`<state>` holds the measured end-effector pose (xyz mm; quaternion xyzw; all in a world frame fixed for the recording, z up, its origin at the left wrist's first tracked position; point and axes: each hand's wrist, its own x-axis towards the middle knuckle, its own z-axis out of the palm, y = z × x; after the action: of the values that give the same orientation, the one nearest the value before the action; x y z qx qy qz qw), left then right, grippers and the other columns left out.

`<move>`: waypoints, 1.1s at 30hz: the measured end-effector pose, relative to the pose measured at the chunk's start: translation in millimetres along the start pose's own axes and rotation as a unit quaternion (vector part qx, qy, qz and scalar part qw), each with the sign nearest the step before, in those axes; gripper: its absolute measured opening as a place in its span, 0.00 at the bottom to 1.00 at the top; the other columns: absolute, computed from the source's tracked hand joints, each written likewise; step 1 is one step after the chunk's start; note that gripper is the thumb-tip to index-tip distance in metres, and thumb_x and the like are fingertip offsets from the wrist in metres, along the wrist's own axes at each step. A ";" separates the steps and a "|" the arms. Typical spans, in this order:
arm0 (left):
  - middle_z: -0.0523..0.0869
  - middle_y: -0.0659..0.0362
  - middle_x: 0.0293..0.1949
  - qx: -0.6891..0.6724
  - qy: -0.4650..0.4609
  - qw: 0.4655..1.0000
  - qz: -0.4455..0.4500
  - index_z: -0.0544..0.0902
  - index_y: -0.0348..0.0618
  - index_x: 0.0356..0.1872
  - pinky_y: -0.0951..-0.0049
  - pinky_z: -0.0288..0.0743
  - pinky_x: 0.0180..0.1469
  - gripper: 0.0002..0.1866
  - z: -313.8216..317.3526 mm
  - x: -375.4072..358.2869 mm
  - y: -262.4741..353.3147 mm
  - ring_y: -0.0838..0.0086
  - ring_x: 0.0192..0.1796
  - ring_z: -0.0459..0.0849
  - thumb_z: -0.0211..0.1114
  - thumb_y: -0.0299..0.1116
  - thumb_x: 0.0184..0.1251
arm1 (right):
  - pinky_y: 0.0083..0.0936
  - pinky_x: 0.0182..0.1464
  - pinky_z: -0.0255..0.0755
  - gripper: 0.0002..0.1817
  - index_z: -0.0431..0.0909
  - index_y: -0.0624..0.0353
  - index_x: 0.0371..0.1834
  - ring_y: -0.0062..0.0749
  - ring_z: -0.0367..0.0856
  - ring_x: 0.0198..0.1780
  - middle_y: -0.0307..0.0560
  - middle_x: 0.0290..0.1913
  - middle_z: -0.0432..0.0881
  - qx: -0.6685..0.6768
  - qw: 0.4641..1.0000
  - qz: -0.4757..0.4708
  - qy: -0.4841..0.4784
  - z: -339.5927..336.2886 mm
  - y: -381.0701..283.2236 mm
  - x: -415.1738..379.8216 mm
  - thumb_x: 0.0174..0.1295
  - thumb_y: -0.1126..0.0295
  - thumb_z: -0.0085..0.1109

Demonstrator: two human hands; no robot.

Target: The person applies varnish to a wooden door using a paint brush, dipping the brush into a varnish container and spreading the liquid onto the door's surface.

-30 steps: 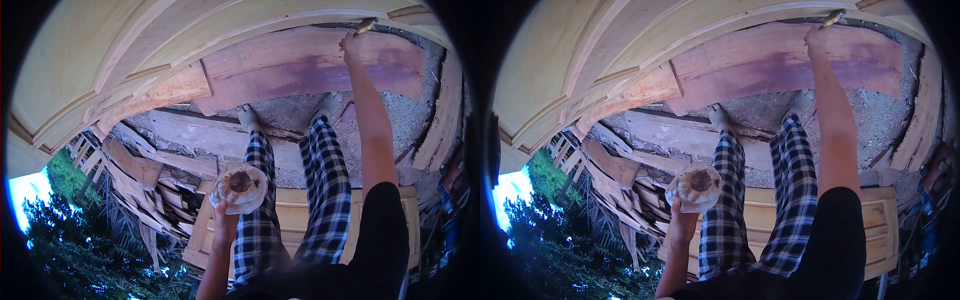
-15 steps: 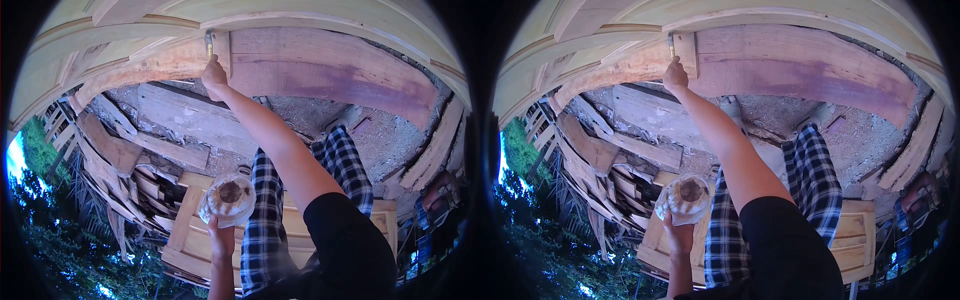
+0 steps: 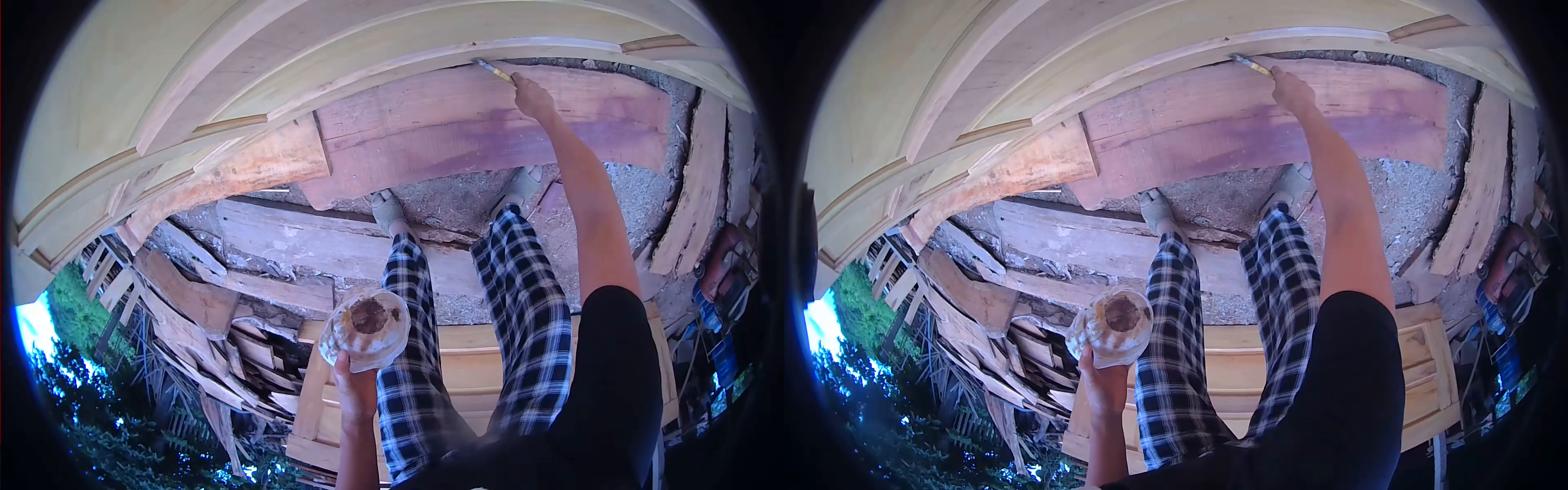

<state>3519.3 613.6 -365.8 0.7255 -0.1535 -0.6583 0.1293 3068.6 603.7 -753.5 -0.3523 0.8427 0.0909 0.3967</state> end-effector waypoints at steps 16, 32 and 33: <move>0.68 0.55 0.66 0.121 -0.171 0.974 0.086 0.61 0.50 0.68 0.46 0.67 0.61 0.33 195.8 -121.6 36.8 0.61 0.66 0.68 0.50 0.57 0.68 | 0.22 0.13 0.54 0.11 0.70 0.55 0.36 0.21 0.62 0.14 0.37 0.20 0.68 0.786 0.595 0.166 0.014 -187.9 203.1 -133.2 0.71 0.61 0.43; 0.67 0.54 0.65 0.154 -0.220 0.953 0.142 0.59 0.49 0.68 0.45 0.68 0.62 0.37 242.4 -236.0 50.7 0.61 0.67 0.66 0.56 0.59 0.65 | 0.15 0.16 0.53 0.10 0.65 0.53 0.41 0.14 0.58 0.16 0.32 0.24 0.64 0.817 0.522 -0.223 0.104 -461.4 105.6 -370.1 0.74 0.59 0.42; 0.68 0.54 0.65 0.154 -0.227 0.950 0.149 0.59 0.49 0.68 0.44 0.68 0.62 0.36 241.7 -242.5 53.7 0.61 0.67 0.67 0.56 0.57 0.66 | 0.14 0.16 0.53 0.13 0.66 0.54 0.43 0.13 0.58 0.17 0.32 0.24 0.64 0.781 0.543 -0.273 0.141 -470.6 103.0 -384.3 0.75 0.57 0.41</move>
<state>3255.1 663.0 -147.0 0.5373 -0.3843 -0.7470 0.0747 2883.4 676.3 -170.2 -0.1241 0.4886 -0.7671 0.3968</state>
